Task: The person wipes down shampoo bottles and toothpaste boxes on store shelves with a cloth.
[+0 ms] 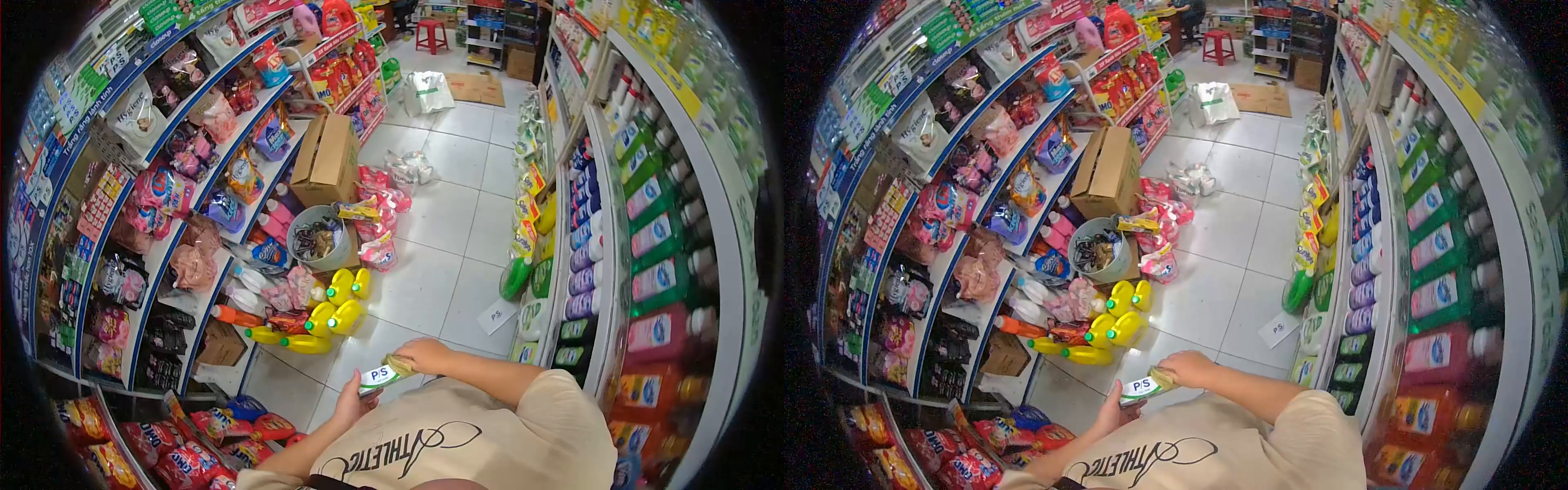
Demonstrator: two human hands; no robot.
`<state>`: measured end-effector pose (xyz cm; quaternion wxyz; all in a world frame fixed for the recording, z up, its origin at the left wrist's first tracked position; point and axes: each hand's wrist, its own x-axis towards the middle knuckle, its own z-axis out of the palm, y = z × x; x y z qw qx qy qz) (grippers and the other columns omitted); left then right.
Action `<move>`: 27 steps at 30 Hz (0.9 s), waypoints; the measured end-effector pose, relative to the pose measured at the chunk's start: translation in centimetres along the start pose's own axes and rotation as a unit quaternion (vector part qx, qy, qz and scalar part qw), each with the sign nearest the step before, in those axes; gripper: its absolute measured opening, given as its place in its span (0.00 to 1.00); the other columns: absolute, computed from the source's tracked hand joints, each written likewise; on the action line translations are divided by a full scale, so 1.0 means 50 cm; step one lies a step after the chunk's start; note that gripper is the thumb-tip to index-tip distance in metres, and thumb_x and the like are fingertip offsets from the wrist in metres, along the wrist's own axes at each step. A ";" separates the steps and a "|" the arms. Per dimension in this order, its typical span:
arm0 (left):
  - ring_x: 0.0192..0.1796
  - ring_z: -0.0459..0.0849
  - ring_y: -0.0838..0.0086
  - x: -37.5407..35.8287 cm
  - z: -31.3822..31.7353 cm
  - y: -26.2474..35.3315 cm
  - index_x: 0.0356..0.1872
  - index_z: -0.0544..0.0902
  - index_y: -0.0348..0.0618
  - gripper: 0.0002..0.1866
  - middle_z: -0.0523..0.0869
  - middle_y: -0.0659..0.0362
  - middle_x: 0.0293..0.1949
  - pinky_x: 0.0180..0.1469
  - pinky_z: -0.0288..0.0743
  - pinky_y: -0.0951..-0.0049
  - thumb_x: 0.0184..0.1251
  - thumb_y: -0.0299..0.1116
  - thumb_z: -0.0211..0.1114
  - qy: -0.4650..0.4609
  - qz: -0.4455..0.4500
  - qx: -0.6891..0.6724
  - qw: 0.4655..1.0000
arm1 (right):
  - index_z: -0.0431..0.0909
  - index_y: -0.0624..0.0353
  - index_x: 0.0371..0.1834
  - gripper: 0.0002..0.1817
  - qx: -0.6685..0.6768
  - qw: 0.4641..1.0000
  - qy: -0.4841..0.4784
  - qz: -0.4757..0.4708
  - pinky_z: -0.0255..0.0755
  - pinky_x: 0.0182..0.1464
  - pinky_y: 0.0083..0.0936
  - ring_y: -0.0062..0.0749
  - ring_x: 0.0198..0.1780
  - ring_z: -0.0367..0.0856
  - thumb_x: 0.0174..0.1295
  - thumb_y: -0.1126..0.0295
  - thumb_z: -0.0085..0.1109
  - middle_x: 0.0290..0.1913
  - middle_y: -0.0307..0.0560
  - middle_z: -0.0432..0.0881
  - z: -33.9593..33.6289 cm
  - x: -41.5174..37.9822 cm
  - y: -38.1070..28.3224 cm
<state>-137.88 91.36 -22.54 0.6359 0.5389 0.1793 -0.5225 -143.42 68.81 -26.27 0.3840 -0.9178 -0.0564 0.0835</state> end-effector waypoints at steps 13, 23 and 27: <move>0.39 0.75 0.72 0.052 0.129 0.055 0.50 0.71 0.50 0.27 0.77 0.60 0.41 0.31 0.68 0.80 0.61 0.61 0.50 0.088 0.096 -0.215 0.968 | 0.73 0.48 0.47 0.18 -0.045 0.966 -0.093 -0.235 0.71 0.38 0.39 0.44 0.39 0.77 0.59 0.54 0.44 0.37 0.47 0.79 -0.164 0.163 -0.011; 0.42 0.75 0.68 0.037 0.145 0.042 0.51 0.69 0.39 0.33 0.75 0.52 0.44 0.29 0.70 0.81 0.61 0.61 0.48 0.136 0.145 -0.321 0.926 | 0.75 0.47 0.41 0.16 -0.076 0.939 -0.244 -0.230 0.71 0.37 0.39 0.44 0.37 0.78 0.60 0.53 0.42 0.35 0.47 0.79 -0.191 0.258 0.022; 0.40 0.74 0.68 0.076 0.174 0.068 0.53 0.69 0.46 0.31 0.75 0.52 0.44 0.29 0.69 0.82 0.60 0.62 0.48 0.123 0.162 -0.273 0.940 | 0.75 0.49 0.42 0.17 -0.071 0.935 -0.178 -0.299 0.71 0.37 0.38 0.43 0.37 0.77 0.60 0.53 0.43 0.35 0.47 0.78 -0.177 0.257 -0.031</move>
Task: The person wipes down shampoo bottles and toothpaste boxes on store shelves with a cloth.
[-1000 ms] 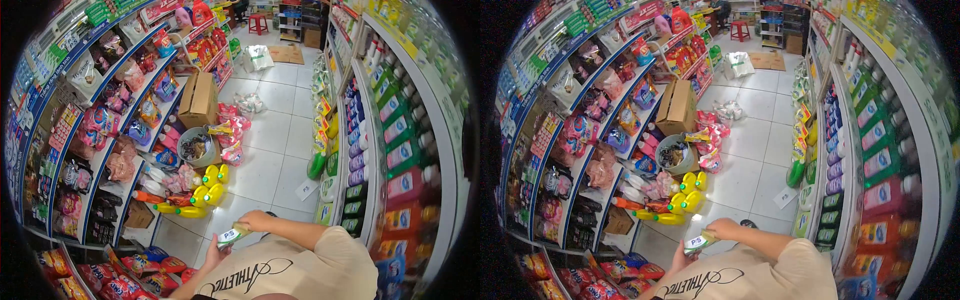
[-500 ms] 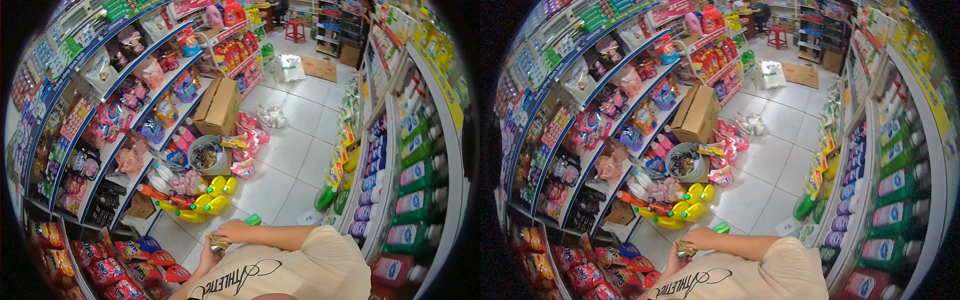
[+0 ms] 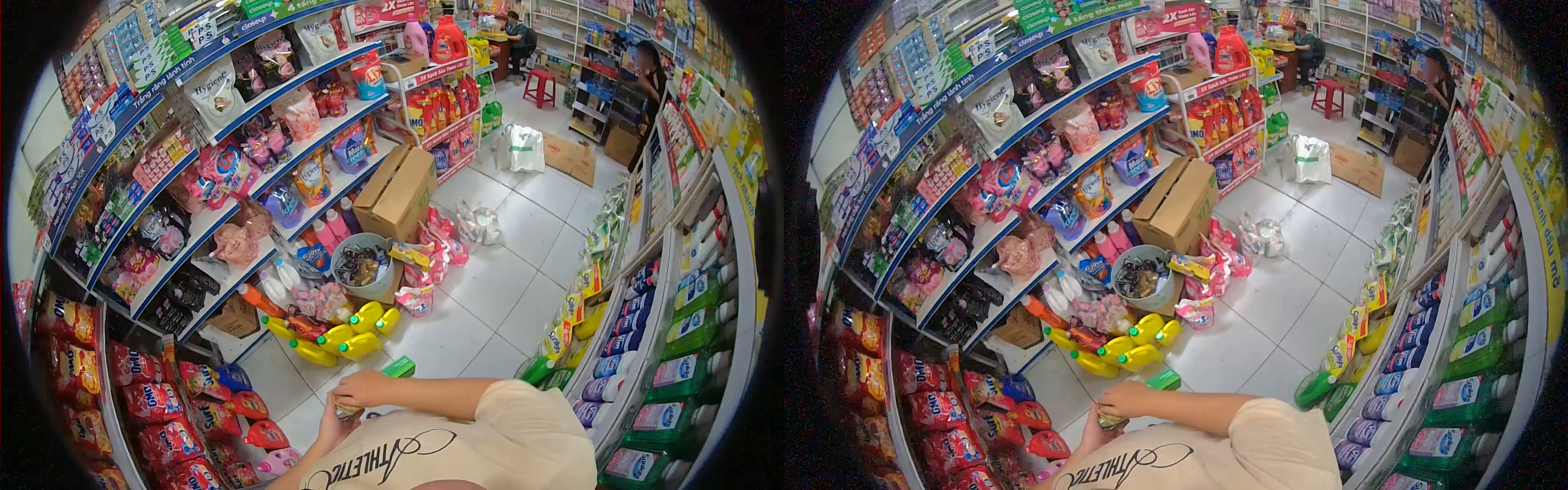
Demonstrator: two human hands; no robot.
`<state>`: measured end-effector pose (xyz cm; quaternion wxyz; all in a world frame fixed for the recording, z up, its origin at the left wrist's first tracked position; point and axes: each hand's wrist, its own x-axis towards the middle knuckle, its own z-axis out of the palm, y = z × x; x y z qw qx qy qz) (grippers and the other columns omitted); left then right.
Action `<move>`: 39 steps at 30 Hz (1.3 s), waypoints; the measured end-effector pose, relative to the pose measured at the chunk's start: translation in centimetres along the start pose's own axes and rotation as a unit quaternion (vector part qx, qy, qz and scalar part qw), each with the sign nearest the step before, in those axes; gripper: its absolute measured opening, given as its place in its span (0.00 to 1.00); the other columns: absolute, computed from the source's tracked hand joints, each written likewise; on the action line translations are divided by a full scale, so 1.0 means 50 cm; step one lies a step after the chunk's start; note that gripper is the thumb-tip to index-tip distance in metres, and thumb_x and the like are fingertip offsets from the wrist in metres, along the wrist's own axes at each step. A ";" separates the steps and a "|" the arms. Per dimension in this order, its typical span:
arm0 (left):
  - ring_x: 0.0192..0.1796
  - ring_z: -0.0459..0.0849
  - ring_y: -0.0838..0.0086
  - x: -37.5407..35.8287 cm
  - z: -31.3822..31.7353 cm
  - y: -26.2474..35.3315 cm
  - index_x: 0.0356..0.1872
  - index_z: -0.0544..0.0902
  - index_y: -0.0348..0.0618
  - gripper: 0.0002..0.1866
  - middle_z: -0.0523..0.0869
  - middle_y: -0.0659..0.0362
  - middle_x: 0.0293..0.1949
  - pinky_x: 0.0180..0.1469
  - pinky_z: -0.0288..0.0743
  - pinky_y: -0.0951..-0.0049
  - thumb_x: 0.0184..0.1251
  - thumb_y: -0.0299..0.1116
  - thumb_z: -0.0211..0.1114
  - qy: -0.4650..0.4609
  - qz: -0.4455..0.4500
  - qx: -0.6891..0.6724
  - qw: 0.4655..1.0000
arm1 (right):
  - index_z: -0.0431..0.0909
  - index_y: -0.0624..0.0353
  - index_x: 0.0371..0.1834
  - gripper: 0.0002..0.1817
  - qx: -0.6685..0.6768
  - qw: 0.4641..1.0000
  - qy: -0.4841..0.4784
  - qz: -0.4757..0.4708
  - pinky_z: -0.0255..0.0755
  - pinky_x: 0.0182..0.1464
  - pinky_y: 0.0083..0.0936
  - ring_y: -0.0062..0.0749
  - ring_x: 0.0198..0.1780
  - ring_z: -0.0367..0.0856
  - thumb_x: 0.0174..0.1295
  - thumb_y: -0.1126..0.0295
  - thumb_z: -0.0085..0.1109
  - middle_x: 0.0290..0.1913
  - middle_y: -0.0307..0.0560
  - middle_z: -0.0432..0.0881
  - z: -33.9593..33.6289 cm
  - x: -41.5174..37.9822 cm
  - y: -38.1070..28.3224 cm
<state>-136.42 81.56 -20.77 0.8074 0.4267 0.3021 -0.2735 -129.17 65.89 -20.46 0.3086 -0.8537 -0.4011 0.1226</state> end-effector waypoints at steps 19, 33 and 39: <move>0.31 0.76 0.76 0.094 0.279 -0.010 0.45 0.67 0.40 0.24 0.78 0.56 0.37 0.29 0.68 0.78 0.53 0.42 0.67 -0.111 0.001 0.253 0.961 | 0.75 0.59 0.41 0.14 0.170 0.779 0.388 0.462 0.71 0.38 0.31 0.41 0.36 0.78 0.61 0.60 0.47 0.36 0.52 0.79 0.042 -0.403 0.204; 0.39 0.80 0.57 0.172 0.560 0.113 0.47 0.73 0.46 0.28 0.81 0.50 0.35 0.39 0.72 0.64 0.48 0.51 0.66 -0.394 0.299 0.686 0.533 | 0.74 0.60 0.41 0.14 0.635 0.498 0.407 0.428 0.75 0.33 0.29 0.33 0.31 0.78 0.63 0.62 0.44 0.31 0.47 0.78 -0.079 -0.418 0.361; 0.39 0.80 0.57 0.265 0.685 0.161 0.47 0.73 0.46 0.28 0.81 0.50 0.35 0.38 0.72 0.63 0.47 0.50 0.66 -0.403 0.320 0.686 0.515 | 0.74 0.63 0.40 0.12 0.473 0.628 0.405 0.467 0.74 0.33 0.29 0.32 0.31 0.78 0.61 0.66 0.45 0.31 0.47 0.79 -0.124 -0.448 0.564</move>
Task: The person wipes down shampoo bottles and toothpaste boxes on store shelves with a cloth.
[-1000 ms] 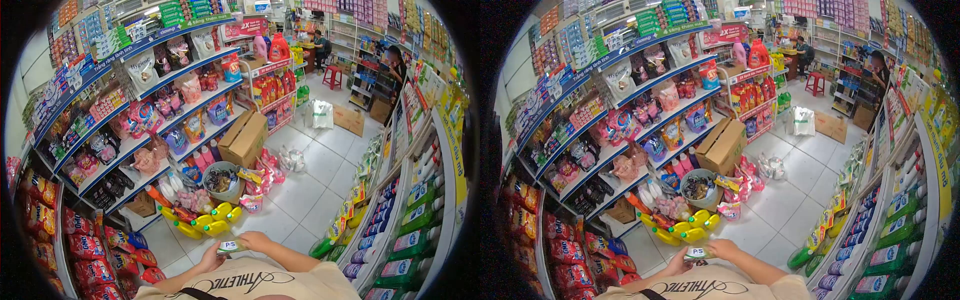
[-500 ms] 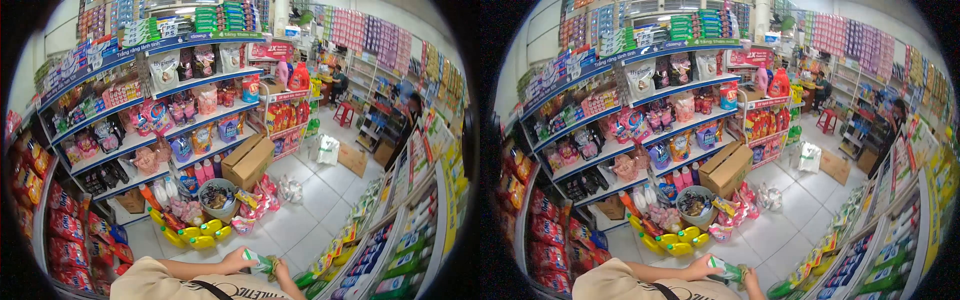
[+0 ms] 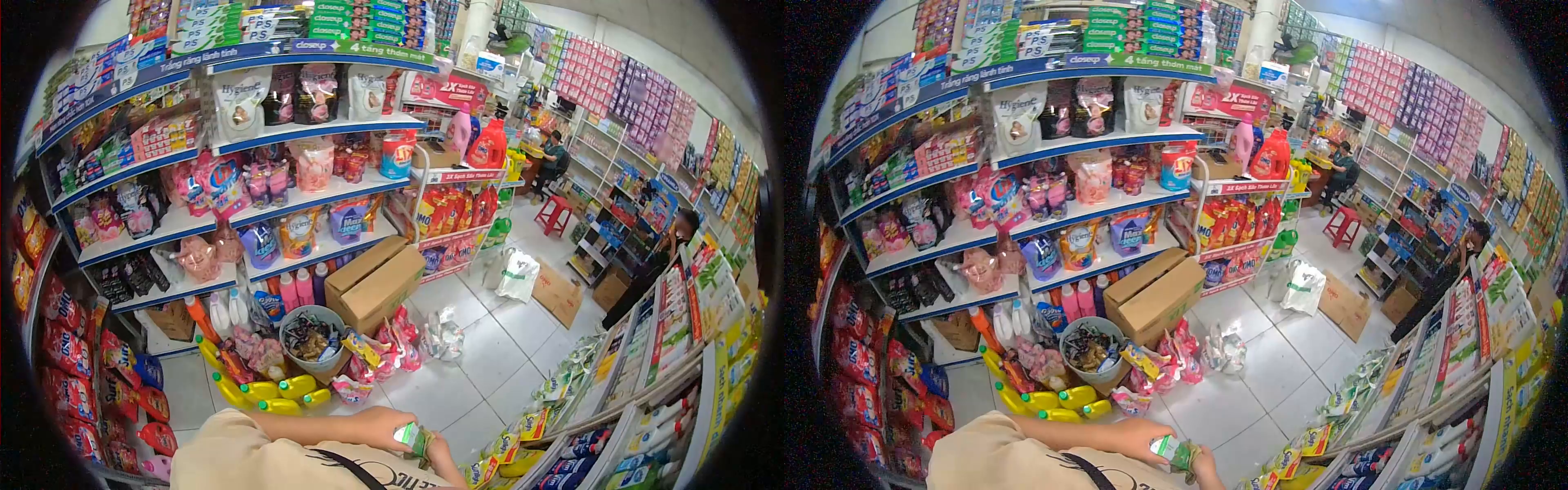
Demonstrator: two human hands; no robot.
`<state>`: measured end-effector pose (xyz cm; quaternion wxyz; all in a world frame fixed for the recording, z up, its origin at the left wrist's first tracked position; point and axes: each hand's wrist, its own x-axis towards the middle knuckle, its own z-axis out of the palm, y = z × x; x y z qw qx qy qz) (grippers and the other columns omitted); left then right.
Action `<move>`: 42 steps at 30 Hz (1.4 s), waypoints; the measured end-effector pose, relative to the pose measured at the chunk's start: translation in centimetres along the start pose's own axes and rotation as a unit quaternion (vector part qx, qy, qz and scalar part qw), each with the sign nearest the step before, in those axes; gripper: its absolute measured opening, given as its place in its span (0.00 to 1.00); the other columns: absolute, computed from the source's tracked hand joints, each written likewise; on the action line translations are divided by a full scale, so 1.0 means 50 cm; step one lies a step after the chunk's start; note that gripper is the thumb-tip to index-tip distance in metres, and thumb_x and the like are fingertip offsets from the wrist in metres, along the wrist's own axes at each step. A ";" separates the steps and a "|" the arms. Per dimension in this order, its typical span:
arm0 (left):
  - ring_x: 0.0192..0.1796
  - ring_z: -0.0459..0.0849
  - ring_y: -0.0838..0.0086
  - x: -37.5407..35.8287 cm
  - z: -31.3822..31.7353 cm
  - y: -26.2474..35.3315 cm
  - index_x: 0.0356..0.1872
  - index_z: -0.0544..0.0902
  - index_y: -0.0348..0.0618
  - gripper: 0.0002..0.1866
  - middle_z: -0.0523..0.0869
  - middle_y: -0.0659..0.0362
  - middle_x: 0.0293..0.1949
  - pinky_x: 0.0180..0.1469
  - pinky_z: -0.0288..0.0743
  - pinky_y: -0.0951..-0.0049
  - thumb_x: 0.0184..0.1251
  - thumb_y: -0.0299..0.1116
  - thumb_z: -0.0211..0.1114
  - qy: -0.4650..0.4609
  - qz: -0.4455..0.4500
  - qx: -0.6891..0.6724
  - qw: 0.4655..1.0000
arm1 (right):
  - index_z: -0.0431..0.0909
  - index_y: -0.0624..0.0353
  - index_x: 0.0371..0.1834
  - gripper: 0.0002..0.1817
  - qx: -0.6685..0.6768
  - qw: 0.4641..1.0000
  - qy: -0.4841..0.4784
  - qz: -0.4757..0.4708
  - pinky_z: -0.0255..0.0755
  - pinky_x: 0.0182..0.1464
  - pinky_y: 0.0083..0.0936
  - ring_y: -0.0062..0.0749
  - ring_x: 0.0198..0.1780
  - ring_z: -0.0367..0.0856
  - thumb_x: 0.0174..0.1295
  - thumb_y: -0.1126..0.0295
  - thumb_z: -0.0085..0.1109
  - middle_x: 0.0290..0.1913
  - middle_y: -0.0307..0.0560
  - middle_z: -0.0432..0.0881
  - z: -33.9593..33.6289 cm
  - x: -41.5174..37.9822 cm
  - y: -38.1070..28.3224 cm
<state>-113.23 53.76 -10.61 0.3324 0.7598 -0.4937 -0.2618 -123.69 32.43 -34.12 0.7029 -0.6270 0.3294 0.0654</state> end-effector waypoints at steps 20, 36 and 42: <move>0.40 0.81 0.68 0.180 -0.075 -0.066 0.47 0.71 0.39 0.27 0.81 0.55 0.38 0.44 0.73 0.72 0.44 0.34 0.71 0.490 -0.209 -0.198 0.823 | 0.74 0.53 0.47 0.18 0.137 0.761 -0.571 0.275 0.75 0.40 0.28 0.28 0.38 0.79 0.64 0.55 0.42 0.41 0.42 0.79 0.064 0.369 -0.456; 0.47 0.75 0.71 0.340 0.236 0.177 0.49 0.71 0.34 0.21 0.77 0.54 0.44 0.51 0.69 0.73 0.52 0.25 0.64 0.732 -0.427 -0.202 0.491 | 0.74 0.53 0.45 0.15 0.053 0.661 -0.706 0.249 0.74 0.44 0.23 0.23 0.42 0.78 0.63 0.58 0.45 0.42 0.40 0.79 0.073 0.358 -0.596; 0.50 0.73 0.70 0.524 0.401 0.176 0.53 0.69 0.32 0.23 0.76 0.52 0.48 0.51 0.66 0.72 0.56 0.26 0.62 0.668 -0.490 -0.253 0.500 | 0.74 0.52 0.49 0.17 -0.005 0.655 -0.733 0.183 0.73 0.42 0.20 0.21 0.40 0.77 0.64 0.56 0.44 0.41 0.39 0.79 -0.051 0.354 -0.624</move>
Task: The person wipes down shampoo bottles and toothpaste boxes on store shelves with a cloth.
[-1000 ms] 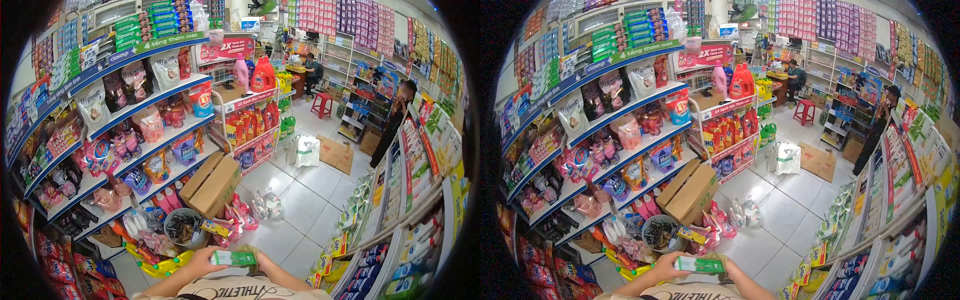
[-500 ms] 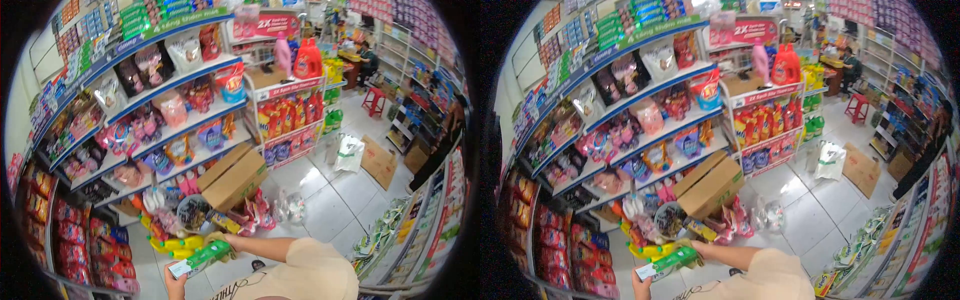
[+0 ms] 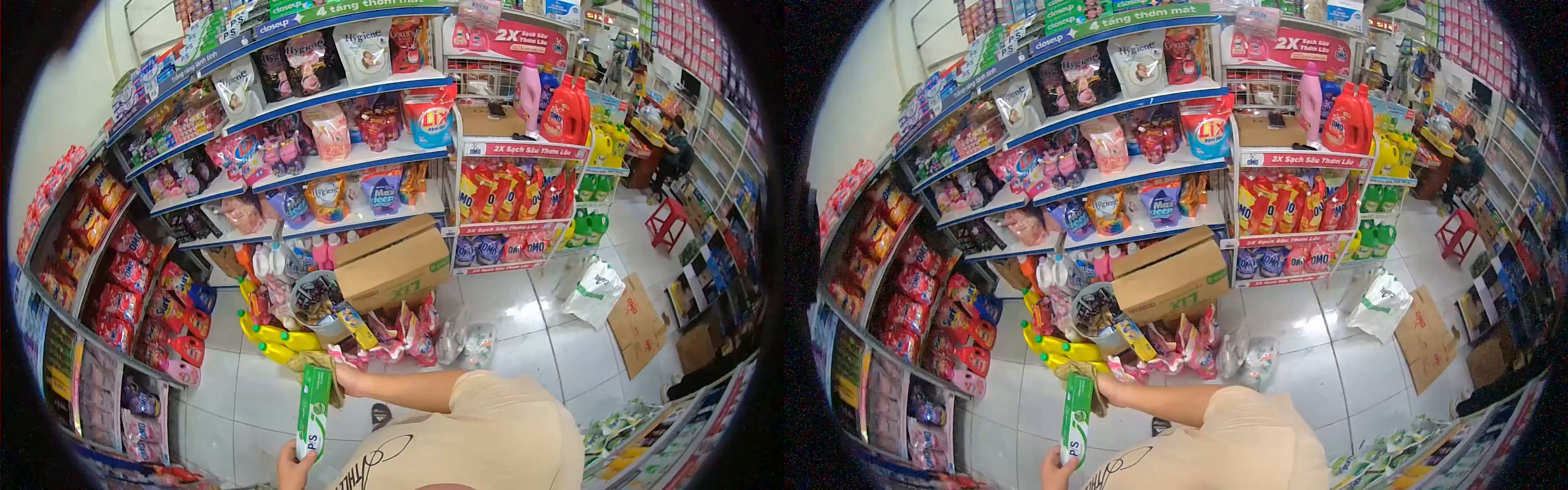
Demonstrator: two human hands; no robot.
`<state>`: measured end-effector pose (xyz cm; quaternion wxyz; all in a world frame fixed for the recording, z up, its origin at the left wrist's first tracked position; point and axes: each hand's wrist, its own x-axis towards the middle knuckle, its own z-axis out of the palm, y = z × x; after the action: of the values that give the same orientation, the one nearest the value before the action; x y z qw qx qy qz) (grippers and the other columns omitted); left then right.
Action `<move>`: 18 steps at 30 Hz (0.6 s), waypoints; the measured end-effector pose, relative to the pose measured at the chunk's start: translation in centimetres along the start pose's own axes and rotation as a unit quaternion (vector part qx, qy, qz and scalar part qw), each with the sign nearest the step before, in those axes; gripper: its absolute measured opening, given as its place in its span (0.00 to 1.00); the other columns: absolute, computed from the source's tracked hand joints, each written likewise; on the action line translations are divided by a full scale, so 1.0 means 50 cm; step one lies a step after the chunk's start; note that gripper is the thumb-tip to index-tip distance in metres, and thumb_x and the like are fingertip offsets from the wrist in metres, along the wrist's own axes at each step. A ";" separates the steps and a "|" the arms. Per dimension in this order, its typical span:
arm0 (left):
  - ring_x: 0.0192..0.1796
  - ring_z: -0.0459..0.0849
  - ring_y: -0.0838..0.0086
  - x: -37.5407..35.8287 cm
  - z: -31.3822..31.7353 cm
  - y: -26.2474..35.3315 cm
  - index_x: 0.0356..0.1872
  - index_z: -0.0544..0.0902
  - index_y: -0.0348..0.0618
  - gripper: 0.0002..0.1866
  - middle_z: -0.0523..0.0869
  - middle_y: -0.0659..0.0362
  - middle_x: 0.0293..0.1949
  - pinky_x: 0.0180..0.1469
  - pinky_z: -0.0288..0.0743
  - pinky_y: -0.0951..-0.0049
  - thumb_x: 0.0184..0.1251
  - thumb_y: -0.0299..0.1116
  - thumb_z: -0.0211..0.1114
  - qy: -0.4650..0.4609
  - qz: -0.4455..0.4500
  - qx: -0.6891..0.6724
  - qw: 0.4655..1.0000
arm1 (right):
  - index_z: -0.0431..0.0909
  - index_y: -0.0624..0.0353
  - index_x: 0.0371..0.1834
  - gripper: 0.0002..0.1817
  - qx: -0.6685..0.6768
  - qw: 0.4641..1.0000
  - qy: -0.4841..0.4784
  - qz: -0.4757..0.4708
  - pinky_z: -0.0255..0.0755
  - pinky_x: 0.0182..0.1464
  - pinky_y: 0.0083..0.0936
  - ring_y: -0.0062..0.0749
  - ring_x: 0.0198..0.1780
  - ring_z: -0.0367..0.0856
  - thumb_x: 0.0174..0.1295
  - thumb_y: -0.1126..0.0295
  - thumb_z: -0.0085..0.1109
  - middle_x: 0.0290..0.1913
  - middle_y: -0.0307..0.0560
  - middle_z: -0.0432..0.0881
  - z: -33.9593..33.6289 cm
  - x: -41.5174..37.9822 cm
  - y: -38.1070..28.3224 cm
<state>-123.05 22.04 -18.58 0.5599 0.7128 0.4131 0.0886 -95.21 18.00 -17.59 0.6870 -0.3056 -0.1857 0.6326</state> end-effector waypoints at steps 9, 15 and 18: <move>0.45 0.75 0.66 -0.232 0.277 0.153 0.58 0.65 0.37 0.26 0.76 0.51 0.47 0.45 0.68 0.68 0.65 0.43 0.54 0.069 -0.094 -0.255 0.960 | 0.56 0.58 0.62 0.25 -0.253 0.961 -0.080 0.074 0.58 0.57 0.25 0.31 0.54 0.66 0.61 0.65 0.39 0.52 0.50 0.70 0.039 -0.254 0.160; 0.34 0.79 0.67 -0.218 0.409 0.183 0.51 0.64 0.37 0.18 0.78 0.53 0.39 0.33 0.74 0.71 0.59 0.27 0.54 0.059 -0.042 -0.348 0.935 | 0.54 0.57 0.64 0.27 -0.289 0.954 -0.047 0.069 0.59 0.59 0.28 0.37 0.58 0.66 0.61 0.65 0.41 0.55 0.55 0.70 -0.011 -0.370 0.024; 0.36 0.78 0.68 -0.199 0.524 0.239 0.48 0.64 0.34 0.15 0.75 0.51 0.39 0.32 0.72 0.71 0.62 0.27 0.51 -0.002 -0.015 -0.255 0.967 | 0.53 0.59 0.65 0.26 -0.258 0.963 0.014 -0.072 0.57 0.61 0.27 0.33 0.60 0.64 0.65 0.64 0.41 0.58 0.52 0.68 -0.119 -0.347 -0.016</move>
<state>-108.18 -4.19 -14.20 0.7253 0.5401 0.3864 0.1816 -93.08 -0.14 -19.21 0.6309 -0.4674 -0.3541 0.5080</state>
